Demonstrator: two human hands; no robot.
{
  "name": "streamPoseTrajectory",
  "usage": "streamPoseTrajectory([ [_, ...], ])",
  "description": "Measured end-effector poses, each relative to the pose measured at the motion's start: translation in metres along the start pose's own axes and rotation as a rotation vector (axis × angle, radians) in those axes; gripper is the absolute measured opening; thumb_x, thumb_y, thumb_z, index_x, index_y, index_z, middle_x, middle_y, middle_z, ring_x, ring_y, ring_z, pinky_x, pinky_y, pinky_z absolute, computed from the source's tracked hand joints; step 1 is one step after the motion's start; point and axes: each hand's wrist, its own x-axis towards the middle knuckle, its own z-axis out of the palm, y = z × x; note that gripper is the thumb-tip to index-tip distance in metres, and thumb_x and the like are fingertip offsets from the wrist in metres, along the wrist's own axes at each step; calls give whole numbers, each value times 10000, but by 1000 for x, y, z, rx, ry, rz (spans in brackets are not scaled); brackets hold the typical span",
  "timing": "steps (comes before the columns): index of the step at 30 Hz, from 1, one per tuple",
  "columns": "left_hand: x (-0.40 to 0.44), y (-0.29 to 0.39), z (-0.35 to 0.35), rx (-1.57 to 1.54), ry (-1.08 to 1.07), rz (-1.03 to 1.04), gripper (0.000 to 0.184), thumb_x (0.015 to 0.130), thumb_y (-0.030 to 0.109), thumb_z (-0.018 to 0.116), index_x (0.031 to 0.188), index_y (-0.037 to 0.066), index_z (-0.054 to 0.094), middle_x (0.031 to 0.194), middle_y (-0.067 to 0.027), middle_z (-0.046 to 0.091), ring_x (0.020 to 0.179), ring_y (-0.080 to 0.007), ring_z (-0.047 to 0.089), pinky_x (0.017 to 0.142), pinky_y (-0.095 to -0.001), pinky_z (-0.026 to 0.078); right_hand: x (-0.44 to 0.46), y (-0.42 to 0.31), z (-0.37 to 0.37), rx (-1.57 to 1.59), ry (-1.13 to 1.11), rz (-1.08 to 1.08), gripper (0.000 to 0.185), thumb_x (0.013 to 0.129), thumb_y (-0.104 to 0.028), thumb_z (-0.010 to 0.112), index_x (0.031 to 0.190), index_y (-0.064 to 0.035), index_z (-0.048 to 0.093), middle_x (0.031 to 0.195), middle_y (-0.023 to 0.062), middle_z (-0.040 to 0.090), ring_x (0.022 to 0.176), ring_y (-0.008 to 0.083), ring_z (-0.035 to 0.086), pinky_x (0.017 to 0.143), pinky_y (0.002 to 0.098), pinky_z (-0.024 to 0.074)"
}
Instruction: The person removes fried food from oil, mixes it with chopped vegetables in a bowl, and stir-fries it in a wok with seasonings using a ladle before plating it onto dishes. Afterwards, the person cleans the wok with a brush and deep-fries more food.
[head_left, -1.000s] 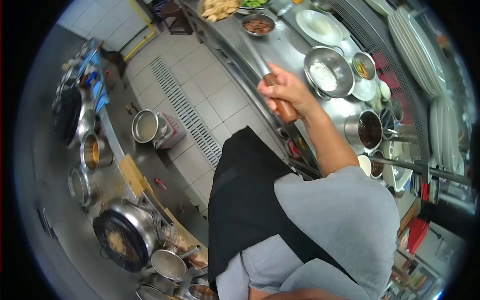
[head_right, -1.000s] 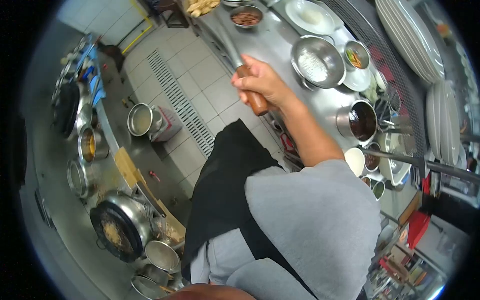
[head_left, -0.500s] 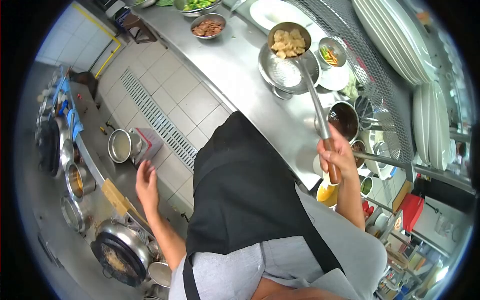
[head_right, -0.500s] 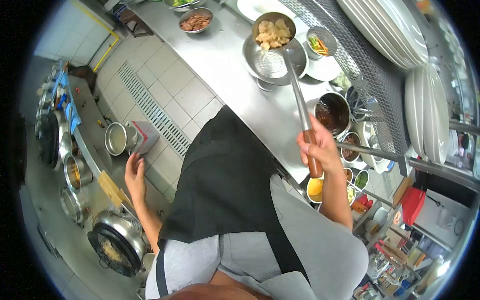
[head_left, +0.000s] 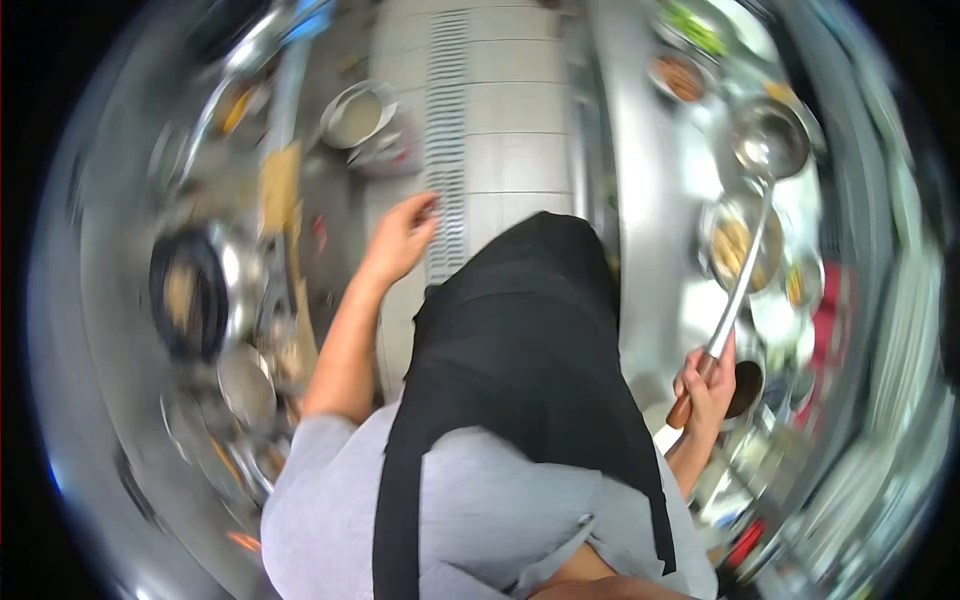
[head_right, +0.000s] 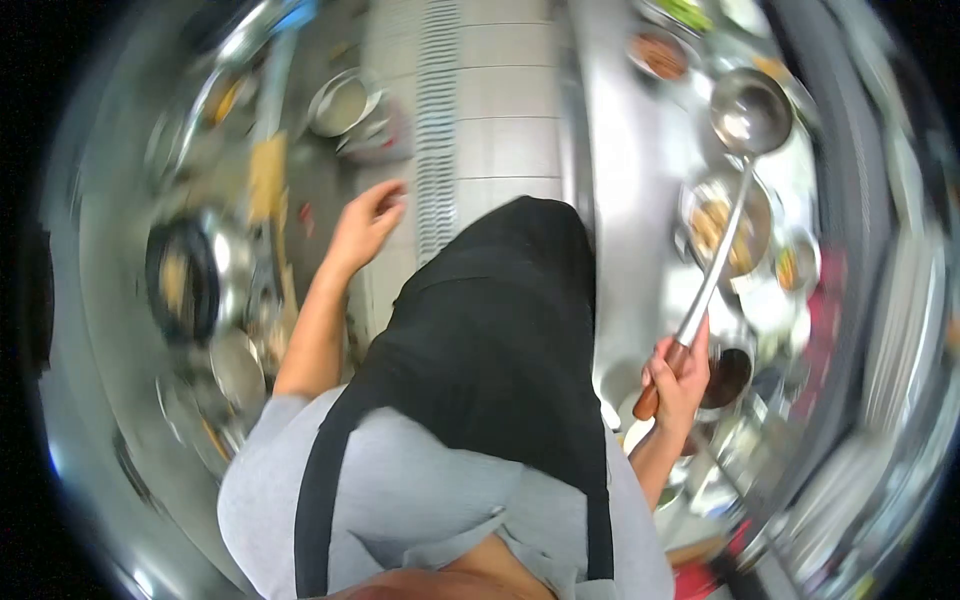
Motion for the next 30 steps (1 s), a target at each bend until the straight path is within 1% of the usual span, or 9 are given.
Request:
streamPoseTrajectory([
  [4,-63,-19,-25,-64,154,-98,405,939,133,638,1321,-1,622,1212,-157,709,1007,-253,694,909,-375,550,62,-2,79,65,-462,24,972,832,-58,707,1637,-32,164,847,89,537,543,143,521,470,266,455],
  [6,-103,-30,-28,-108,269,-189,403,968,176,649,1336,13,618,1229,-137,713,1042,-216,695,932,-357,547,91,3,122,57,-678,96,978,812,-60,691,1639,-39,169,841,89,538,543,136,517,467,258,453],
  [10,-187,-66,-46,-267,511,-413,391,964,133,641,1331,1,614,1239,-123,715,1052,-200,695,933,-340,543,106,-13,265,-103,-1119,207,955,799,-38,686,1636,-66,228,847,82,564,564,131,543,495,255,481],
  [17,-303,-145,-29,-468,988,-580,392,933,95,632,1313,2,619,1171,-143,739,1022,-221,727,877,-338,562,57,-16,543,-378,-1628,-40,884,826,-16,688,1620,-89,307,856,29,572,640,109,545,575,266,476],
  [22,-347,-188,3,-370,834,-887,372,944,193,623,1271,17,636,1165,-194,728,1061,-333,708,917,-415,554,-9,8,728,-586,-1730,-341,810,811,-48,651,1571,-22,374,752,10,571,613,113,557,569,267,468],
  [24,-370,-211,26,-268,752,-1014,353,926,229,620,1209,22,661,1133,-225,717,1069,-407,681,935,-460,543,-48,-3,773,-713,-1761,-292,853,793,-45,648,1580,17,327,694,55,576,522,145,547,452,305,419],
  [25,-384,-218,43,-215,740,-1052,335,909,241,620,1157,25,682,1106,-240,710,1067,-450,661,942,-486,536,-45,37,810,-576,-1726,-390,860,778,-41,653,1567,53,325,692,78,593,471,156,530,406,322,391],
  [27,-429,-283,113,255,474,-887,249,844,239,666,988,47,733,1039,-231,706,1010,-443,668,917,-493,543,-65,44,847,-621,-1757,-313,857,776,-43,657,1556,78,323,687,85,598,454,158,521,404,319,392],
  [30,-481,-318,193,231,366,-1046,177,826,254,675,798,87,730,912,-166,711,921,-370,689,839,-483,554,-85,60,884,-674,-1788,-294,790,784,-41,666,1519,66,397,730,66,593,547,147,558,488,306,440],
])
